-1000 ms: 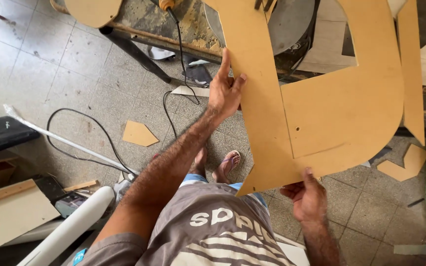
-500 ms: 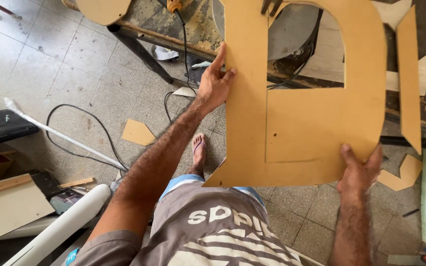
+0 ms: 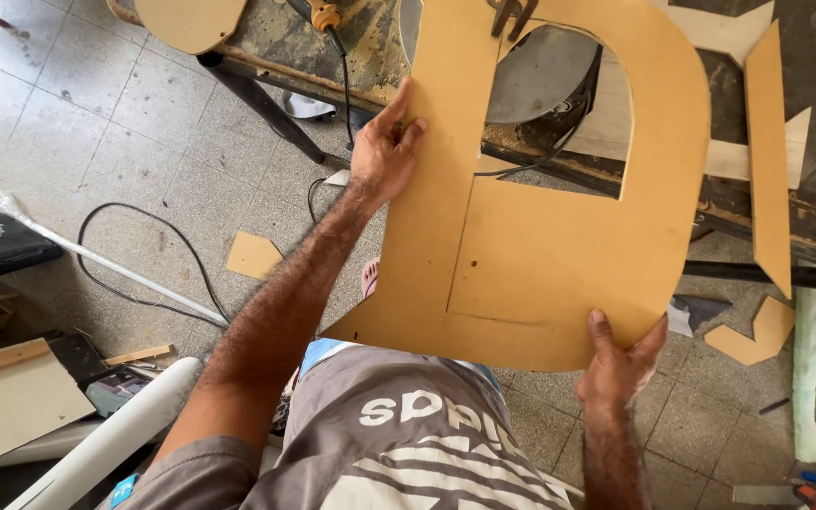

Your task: The person uses a bandsaw to cut a curved shape out of a large sheet of MDF, following a pre-drawn line. After cutting, the person removes the cutout piece and places it on the remaining sheet to check the fit.

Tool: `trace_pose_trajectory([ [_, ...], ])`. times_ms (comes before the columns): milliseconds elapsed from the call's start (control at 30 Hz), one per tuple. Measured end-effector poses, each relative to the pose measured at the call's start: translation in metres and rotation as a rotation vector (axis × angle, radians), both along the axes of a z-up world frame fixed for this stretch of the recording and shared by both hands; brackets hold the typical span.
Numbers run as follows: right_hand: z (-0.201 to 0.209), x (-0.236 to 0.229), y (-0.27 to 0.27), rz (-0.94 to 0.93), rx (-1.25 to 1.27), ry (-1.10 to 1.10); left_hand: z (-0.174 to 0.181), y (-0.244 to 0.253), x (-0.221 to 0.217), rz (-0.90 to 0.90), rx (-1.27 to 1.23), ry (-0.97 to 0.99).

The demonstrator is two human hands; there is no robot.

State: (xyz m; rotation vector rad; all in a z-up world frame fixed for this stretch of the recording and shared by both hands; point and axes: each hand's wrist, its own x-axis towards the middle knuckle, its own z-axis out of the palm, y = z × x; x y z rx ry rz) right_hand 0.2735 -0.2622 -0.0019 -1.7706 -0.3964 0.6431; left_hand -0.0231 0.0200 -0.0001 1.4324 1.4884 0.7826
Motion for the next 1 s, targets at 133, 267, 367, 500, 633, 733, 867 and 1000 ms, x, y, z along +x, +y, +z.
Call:
trace_pose_trajectory([
  [133, -0.001, -0.003, 0.002, 0.007, 0.039, 0.023, -0.007, 0.004, 0.000, -0.030, 0.132, -0.063],
  [267, -0.003, -0.005, -0.001, 0.009, 0.104, 0.032, -0.005, 0.002, 0.000, -0.004, 0.129, -0.127],
  [367, 0.001, -0.009, 0.001, 0.011, 0.079, 0.031, -0.007, 0.007, 0.000, 0.004, 0.143, -0.148],
  [500, -0.001, -0.010, -0.001, 0.006, 0.067, 0.015, -0.009, 0.006, 0.001, 0.020, 0.122, -0.123],
  [633, 0.000, -0.010, 0.003, 0.009, 0.095, 0.012, -0.005, 0.007, 0.002, 0.035, 0.094, -0.184],
  [733, 0.006, -0.013, 0.003, 0.023, 0.111, 0.030, -0.007, 0.005, 0.003, 0.073, 0.084, -0.180],
  [867, 0.000, -0.010, 0.006, 0.001, 0.086, 0.034, -0.005, 0.009, 0.003, 0.073, 0.084, -0.127],
  [1000, 0.009, -0.016, 0.008, 0.033, 0.127, 0.018, -0.004, 0.010, 0.003, 0.087, 0.042, -0.134],
])
